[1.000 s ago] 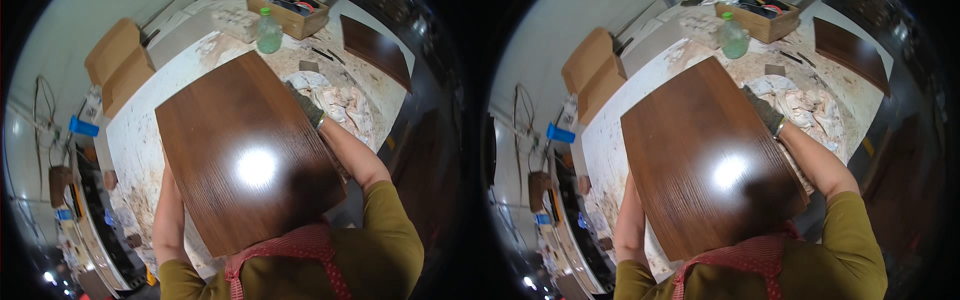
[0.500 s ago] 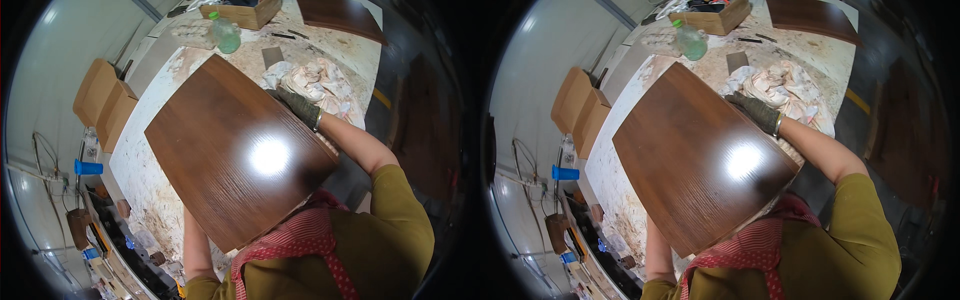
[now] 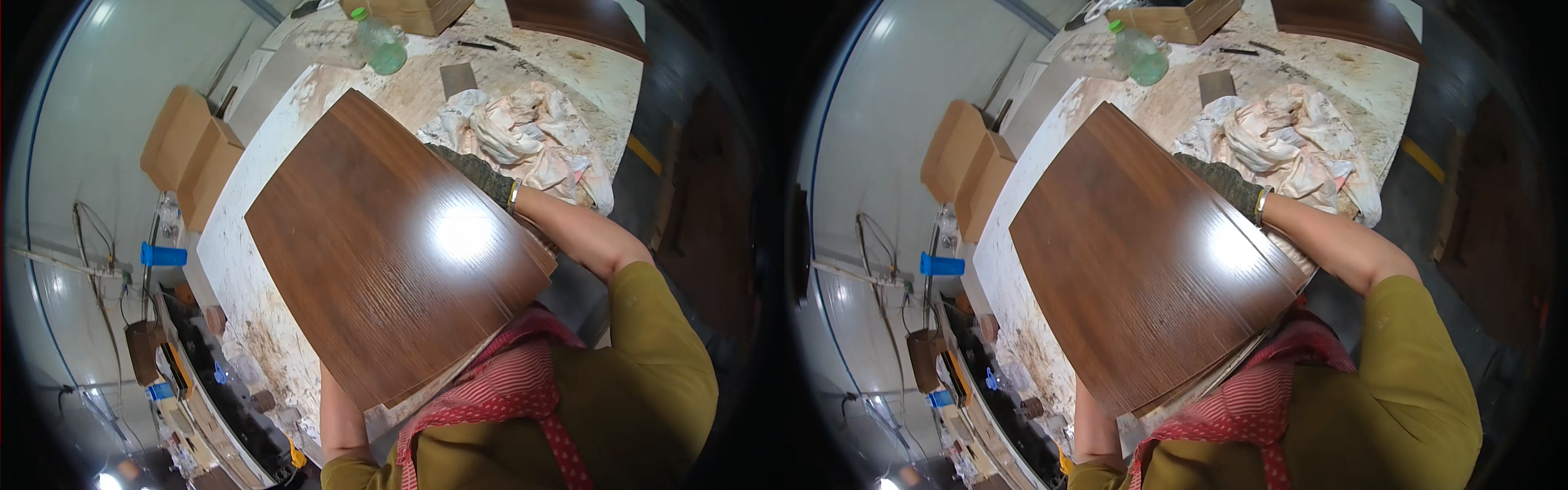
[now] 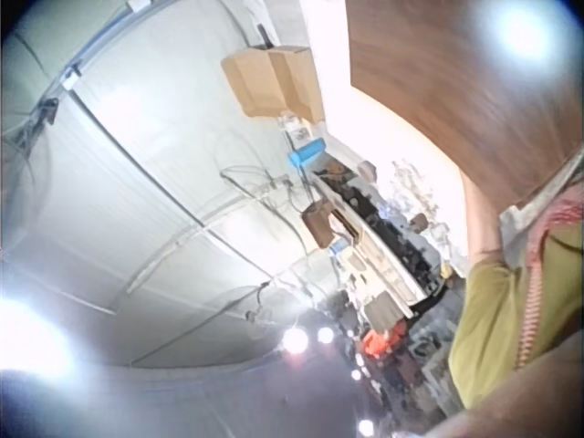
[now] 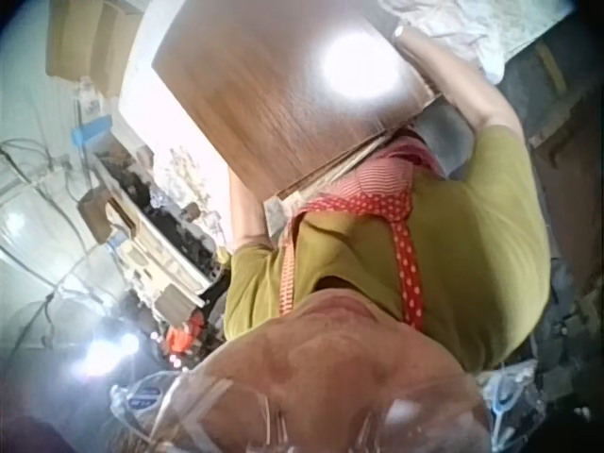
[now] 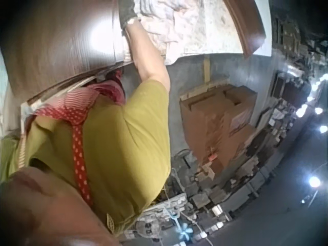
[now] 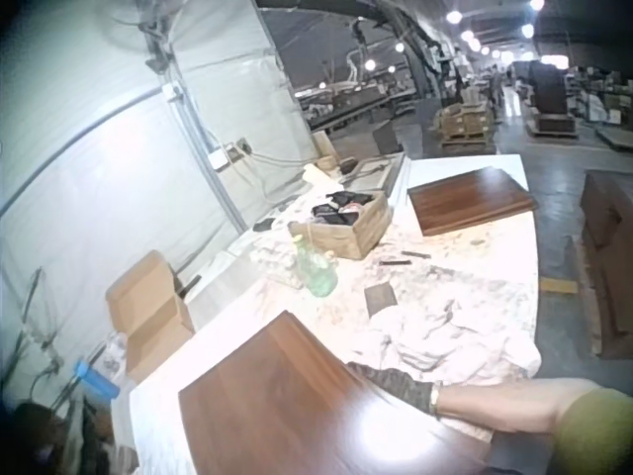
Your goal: The person arranges a stack of wooden panels in a staggered pattern on a workbench, sands the edges using a sanding block, and wipes them with a cloth. The person also scoops and scrapes paste from a small container using a handheld blade.
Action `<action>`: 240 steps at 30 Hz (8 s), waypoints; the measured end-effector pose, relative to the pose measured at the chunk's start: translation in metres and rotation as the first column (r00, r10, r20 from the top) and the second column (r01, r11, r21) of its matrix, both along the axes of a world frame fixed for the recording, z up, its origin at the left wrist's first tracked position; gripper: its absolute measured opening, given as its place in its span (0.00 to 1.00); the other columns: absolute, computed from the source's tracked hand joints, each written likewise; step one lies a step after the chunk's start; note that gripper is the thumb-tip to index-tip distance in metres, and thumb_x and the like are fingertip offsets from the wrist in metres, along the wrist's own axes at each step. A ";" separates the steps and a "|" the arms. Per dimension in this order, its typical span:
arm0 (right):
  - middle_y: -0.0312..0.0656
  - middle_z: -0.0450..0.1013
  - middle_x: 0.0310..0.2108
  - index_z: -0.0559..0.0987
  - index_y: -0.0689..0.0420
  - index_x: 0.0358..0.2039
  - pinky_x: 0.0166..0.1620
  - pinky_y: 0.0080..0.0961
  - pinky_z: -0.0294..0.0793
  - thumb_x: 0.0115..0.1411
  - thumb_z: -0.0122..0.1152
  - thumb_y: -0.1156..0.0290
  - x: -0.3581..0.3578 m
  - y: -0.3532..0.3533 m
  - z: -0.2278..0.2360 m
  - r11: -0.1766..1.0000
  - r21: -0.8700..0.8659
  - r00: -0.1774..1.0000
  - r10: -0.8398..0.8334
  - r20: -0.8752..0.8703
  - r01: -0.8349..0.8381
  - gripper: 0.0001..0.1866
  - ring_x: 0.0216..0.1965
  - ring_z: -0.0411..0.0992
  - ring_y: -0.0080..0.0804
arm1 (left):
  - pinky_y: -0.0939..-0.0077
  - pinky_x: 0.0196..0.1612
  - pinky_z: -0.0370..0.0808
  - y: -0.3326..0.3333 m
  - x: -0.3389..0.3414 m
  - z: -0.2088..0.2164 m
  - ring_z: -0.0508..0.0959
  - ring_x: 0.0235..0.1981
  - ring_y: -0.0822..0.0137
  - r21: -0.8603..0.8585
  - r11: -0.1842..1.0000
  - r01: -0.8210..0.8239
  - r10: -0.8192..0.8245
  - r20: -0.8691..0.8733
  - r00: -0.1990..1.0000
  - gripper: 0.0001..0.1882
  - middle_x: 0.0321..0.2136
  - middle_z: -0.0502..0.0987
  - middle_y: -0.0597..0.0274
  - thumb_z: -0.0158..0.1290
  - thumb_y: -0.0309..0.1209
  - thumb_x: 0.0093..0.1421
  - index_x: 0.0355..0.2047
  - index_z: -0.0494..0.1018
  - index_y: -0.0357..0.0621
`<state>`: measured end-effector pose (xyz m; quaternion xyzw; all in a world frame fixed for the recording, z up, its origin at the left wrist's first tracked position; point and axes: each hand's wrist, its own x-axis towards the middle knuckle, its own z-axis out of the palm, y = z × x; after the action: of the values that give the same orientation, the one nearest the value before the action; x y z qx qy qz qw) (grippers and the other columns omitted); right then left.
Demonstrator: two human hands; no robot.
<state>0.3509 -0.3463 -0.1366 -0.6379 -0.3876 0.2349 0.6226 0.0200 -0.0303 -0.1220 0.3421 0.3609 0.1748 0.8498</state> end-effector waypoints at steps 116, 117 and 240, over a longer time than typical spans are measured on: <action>0.44 0.74 0.46 0.72 0.61 0.54 0.49 0.27 0.73 0.61 0.61 0.64 -0.276 0.099 0.232 0.906 0.042 0.880 0.397 0.259 -0.421 0.23 0.46 0.73 0.30 | 0.64 0.51 0.68 -0.070 -0.120 0.180 0.69 0.56 0.58 -0.122 0.992 -0.021 0.103 0.719 0.688 0.25 0.52 0.73 0.58 0.53 0.41 0.57 0.53 0.70 0.45; 0.46 0.72 0.49 0.70 0.61 0.56 0.51 0.28 0.72 0.59 0.64 0.63 -0.265 0.090 0.233 0.951 0.000 0.921 0.299 0.251 -0.309 0.27 0.49 0.72 0.32 | 0.65 0.50 0.69 -0.080 -0.107 0.182 0.69 0.56 0.61 -0.130 0.991 -0.040 0.120 0.698 0.706 0.25 0.54 0.72 0.59 0.55 0.38 0.58 0.55 0.68 0.46; 0.45 0.72 0.50 0.71 0.52 0.58 0.55 0.34 0.72 0.63 0.54 0.50 0.121 0.115 0.110 0.994 0.069 0.433 -0.028 0.901 -0.079 0.27 0.51 0.71 0.40 | 0.50 0.65 0.51 -0.197 0.074 0.167 0.56 0.66 0.48 0.610 -0.239 0.756 0.308 -0.690 0.654 0.30 0.66 0.59 0.56 0.54 0.44 0.59 0.61 0.66 0.51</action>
<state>0.4716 -0.2314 -0.0266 -0.6268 -0.6803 -0.1512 0.3485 0.0938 -0.2271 0.0447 0.9565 0.2744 0.0530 0.0837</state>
